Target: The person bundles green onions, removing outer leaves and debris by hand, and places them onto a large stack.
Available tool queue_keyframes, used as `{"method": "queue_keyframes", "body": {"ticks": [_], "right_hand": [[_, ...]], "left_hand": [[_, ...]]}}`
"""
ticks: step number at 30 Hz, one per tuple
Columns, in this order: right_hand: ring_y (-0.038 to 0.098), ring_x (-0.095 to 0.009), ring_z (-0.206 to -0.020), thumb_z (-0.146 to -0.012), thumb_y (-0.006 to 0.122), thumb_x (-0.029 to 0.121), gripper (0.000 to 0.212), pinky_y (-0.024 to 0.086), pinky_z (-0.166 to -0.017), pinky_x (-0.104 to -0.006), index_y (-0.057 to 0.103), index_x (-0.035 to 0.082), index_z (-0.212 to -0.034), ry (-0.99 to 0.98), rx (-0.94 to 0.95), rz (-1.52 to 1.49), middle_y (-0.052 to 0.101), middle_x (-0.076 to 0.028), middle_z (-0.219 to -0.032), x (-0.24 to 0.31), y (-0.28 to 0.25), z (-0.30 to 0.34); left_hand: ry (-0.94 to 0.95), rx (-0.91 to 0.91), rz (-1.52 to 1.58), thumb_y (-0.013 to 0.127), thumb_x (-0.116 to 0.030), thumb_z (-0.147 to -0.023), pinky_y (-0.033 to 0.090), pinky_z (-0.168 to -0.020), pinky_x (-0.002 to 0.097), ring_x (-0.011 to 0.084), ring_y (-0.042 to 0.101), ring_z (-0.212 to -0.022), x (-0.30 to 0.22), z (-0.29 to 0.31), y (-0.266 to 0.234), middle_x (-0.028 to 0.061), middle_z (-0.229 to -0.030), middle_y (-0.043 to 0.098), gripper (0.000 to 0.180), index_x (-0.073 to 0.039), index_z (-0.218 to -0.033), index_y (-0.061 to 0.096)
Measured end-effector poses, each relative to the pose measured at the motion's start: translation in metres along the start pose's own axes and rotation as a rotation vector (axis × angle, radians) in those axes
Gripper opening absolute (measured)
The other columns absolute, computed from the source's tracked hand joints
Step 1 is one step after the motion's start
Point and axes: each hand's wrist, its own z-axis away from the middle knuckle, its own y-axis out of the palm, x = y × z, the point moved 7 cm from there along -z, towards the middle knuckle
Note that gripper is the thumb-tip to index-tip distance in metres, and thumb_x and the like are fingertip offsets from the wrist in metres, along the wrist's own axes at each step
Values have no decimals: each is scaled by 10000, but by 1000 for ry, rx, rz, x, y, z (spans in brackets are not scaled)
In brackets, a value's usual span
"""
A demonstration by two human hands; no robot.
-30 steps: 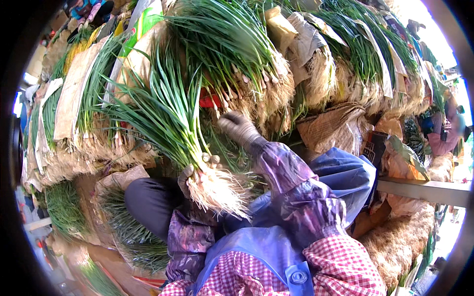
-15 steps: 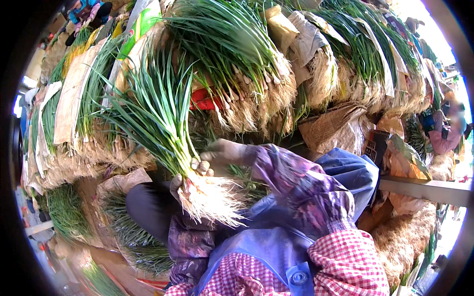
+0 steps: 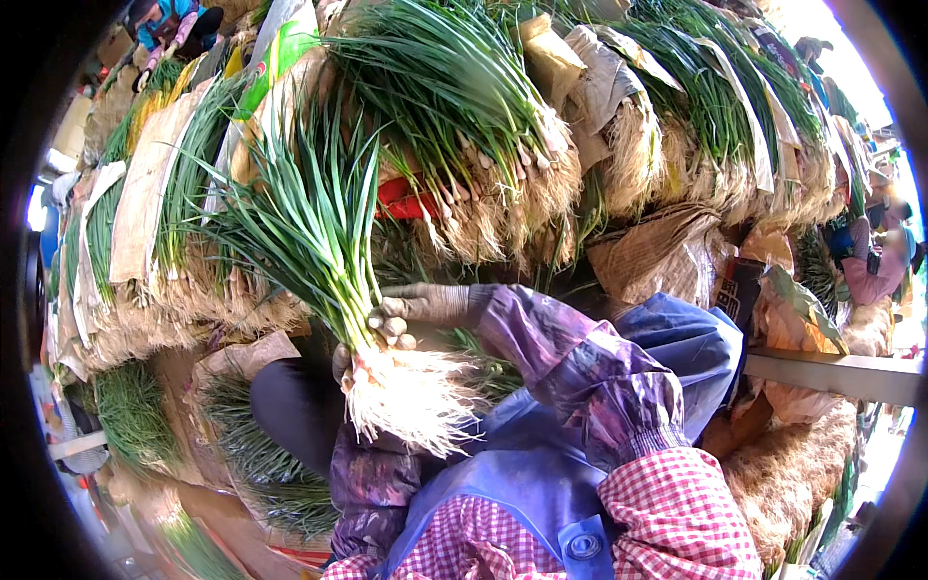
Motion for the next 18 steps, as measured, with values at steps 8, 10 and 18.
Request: {"method": "queue_keyframes", "body": {"ticks": [8, 10, 18], "right_hand": [[417, -44, -445, -868, 609, 297, 311, 330, -368, -184, 582, 16, -997, -130, -354, -523, 484, 32, -606, 36, -33, 49], [541, -131, -505, -858, 605, 357, 342, 429, -419, -266, 583, 35, -972, -207, -146, -497, 565, -20, -644, 41, -65, 67], [636, -320, -831, -795, 612, 509, 469, 499, -718, -403, 589, 83, -989, 421, -950, 1318, 651, -159, -844, 74, -107, -4]], "left_hand": [[95, 41, 0, 566, -338, -858, 462, -898, 385, 273, 466, -1080, -3, 0, 28, 138, -1180, 441, 539, 2, -1238, 393], [142, -71, 59, 554, -339, -862, 468, -891, 390, 293, 471, -1089, 1, 3, 23, 137, -1223, 443, 566, 2, -1281, 385], [56, -283, -6, 546, -375, -790, 510, -803, 432, 354, 551, -989, 5, 6, 13, 269, -1111, 528, 738, 86, -1312, 305]]}}
